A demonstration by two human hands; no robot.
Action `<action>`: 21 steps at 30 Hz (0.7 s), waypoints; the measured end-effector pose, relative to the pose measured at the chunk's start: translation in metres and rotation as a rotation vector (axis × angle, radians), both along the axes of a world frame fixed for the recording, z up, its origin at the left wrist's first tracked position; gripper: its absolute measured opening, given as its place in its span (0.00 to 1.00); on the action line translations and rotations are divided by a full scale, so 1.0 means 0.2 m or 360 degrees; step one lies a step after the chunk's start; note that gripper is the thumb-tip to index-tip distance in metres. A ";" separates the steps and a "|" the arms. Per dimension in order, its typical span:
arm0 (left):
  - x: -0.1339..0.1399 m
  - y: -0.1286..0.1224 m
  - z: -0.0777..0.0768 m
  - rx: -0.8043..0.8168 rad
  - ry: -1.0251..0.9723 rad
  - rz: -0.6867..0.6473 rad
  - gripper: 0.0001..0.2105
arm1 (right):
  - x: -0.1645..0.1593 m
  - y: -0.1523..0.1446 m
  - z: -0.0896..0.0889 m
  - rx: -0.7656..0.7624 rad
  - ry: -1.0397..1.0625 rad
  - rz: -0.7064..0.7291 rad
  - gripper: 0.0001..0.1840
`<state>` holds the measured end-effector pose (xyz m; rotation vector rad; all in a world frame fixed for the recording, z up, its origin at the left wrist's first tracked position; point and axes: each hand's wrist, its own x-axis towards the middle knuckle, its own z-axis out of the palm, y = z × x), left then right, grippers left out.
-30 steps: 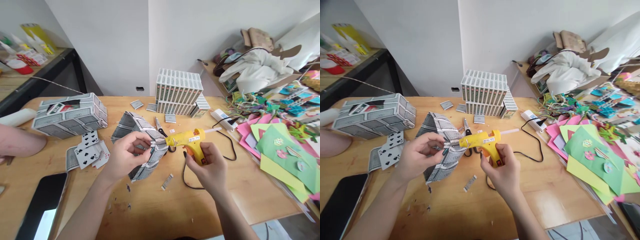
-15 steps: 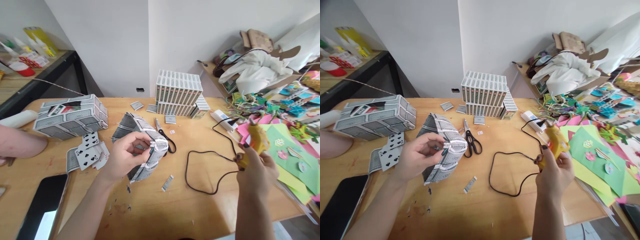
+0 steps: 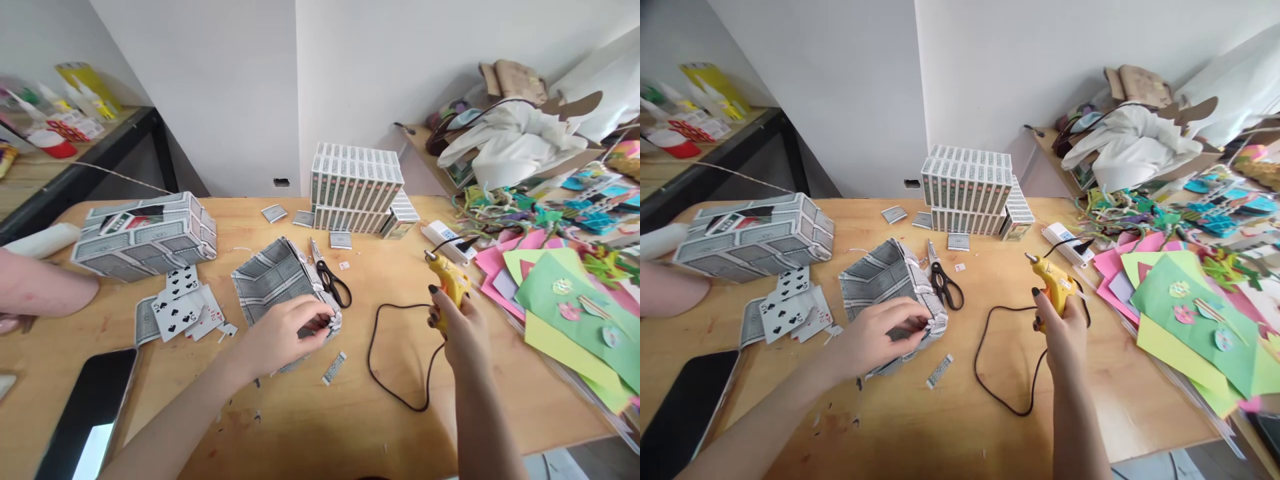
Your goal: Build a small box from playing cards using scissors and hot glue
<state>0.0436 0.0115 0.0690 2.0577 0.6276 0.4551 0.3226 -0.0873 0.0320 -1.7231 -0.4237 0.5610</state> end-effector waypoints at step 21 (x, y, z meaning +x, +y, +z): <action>-0.08 -0.02 -0.01 0.0383 0.0404 -0.0333 0.14 | -0.09 0.03 -0.05 -0.0187 0.0212 0.0368 0.21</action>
